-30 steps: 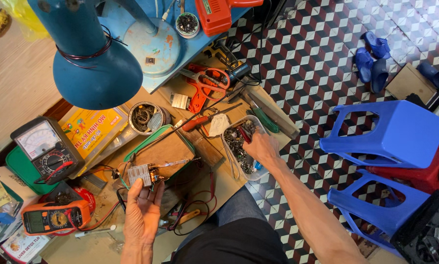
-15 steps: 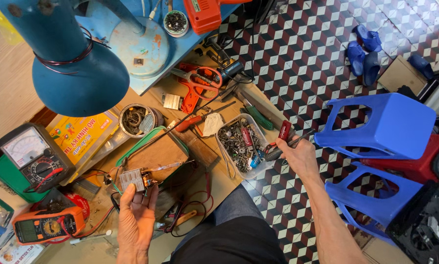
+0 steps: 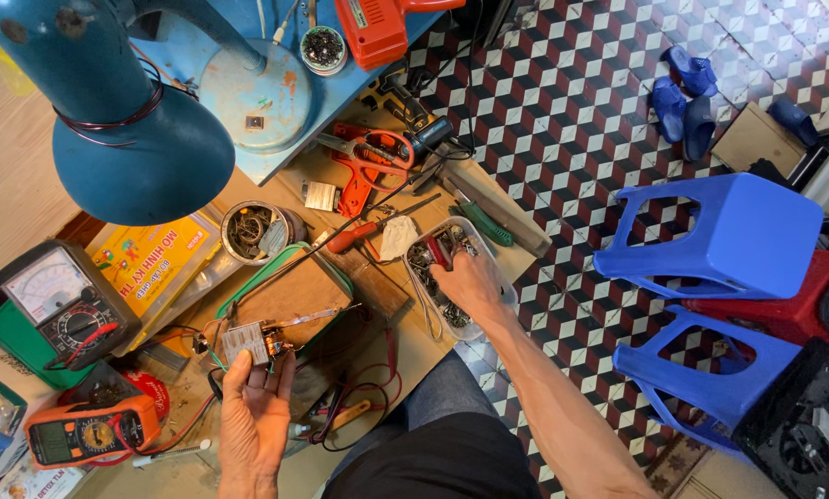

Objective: The person works on a small electronic component, using a wooden stick to adjust internal parts, then applies heat with a heat gun, and finally uses a soldering iron to make connections. The person handles wires and the component throughout the process.

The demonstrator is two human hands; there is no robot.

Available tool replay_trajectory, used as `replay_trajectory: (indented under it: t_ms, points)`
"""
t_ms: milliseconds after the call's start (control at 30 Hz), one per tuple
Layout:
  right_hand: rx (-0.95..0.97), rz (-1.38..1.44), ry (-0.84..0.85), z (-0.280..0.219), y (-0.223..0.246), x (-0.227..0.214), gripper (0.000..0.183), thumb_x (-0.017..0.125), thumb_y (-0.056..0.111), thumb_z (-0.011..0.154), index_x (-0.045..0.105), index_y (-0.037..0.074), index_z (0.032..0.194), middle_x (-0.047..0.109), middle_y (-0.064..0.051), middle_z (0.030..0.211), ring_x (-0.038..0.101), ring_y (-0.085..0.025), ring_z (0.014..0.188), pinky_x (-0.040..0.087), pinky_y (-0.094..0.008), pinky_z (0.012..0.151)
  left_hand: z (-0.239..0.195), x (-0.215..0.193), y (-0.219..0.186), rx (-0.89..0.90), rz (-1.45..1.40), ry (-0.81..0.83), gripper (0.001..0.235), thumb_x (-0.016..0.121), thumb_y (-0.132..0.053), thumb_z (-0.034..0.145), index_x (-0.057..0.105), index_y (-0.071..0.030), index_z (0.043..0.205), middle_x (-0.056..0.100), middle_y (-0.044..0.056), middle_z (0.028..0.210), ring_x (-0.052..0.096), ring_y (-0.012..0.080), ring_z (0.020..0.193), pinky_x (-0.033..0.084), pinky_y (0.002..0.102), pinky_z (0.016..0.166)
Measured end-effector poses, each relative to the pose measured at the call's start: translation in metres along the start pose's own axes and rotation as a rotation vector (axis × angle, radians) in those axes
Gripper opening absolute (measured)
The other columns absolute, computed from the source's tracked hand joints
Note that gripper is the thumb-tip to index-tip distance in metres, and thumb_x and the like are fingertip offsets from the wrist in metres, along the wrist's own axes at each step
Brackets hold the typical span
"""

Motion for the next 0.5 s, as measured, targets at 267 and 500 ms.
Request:
replay_trajectory:
  t_ms: [267,500]
  points:
    - [0.238,0.494,0.1,-0.021,-0.059,-0.012,0.035,0.061,0.034,0.094,0.072,0.004,0.109,0.076,-0.013,0.089,0.076,-0.03,0.063,0.059,-0.044,0.061,0.0,-0.001,-0.001,-0.003,-0.031,0.051,0.035,0.073,-0.019,0.09,0.061,-0.008,0.121,0.07,0.006,0.116,0.066,0.0211,0.112,0.049,0.044,0.107]
    - [-0.049,-0.064,-0.249,-0.005,-0.061,0.009,0.025,0.058,0.024,0.1,0.076,0.008,0.094,0.074,-0.022,0.086,0.07,-0.042,0.08,0.057,-0.052,0.071,0.0,-0.001,0.001,-0.004,-0.029,0.041,0.034,0.073,-0.019,0.09,0.061,-0.008,0.119,0.07,0.006,0.115,0.066,0.0211,0.112,0.049,0.043,0.106]
Point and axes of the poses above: each hand's wrist, its own z-axis towards the middle knuckle, its own x-axis out of the palm, y = z × x, the point moved 6 cm from there along z, towards the middle knuckle
